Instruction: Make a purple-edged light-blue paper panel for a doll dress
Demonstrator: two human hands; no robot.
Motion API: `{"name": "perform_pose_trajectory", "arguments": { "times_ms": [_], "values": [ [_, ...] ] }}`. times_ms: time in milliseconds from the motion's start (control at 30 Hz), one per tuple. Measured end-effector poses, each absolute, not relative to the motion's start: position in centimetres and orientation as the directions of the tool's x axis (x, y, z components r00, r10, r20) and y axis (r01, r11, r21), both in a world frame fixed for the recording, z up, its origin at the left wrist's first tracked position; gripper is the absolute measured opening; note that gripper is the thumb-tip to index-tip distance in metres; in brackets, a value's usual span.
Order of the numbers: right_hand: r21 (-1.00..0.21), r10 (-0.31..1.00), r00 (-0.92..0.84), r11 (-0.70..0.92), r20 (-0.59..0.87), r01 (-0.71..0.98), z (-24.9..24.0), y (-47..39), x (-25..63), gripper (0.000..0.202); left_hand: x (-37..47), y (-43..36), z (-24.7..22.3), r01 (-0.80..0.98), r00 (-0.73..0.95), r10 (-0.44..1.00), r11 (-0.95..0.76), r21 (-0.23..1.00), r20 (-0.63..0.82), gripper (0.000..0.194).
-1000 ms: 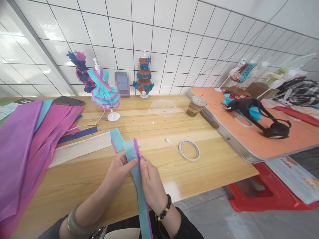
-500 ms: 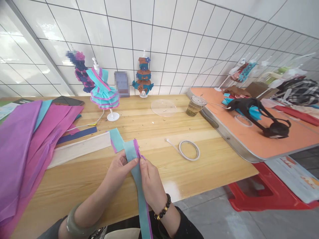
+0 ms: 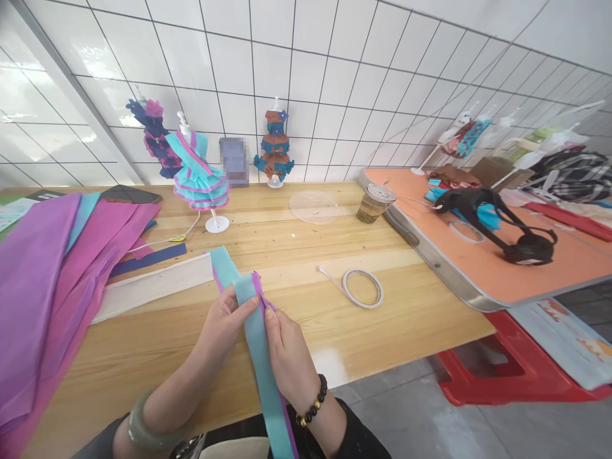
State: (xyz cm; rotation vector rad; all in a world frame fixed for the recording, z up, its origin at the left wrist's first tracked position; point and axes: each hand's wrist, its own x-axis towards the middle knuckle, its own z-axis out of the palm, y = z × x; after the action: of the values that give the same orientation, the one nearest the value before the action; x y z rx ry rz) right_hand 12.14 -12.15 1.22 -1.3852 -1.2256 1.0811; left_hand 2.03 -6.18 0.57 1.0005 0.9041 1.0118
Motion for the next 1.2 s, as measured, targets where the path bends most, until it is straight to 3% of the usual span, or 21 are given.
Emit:
{"name": "perform_pose_trajectory", "arguments": {
  "times_ms": [1200],
  "values": [
    [-0.991,0.988,0.151,-0.047,-0.028,0.123,0.87,-11.64,11.90,0.036,2.25,-6.43,0.76,-0.179,0.262,0.960,0.152,0.972,-0.101,0.015]
  ]
}}
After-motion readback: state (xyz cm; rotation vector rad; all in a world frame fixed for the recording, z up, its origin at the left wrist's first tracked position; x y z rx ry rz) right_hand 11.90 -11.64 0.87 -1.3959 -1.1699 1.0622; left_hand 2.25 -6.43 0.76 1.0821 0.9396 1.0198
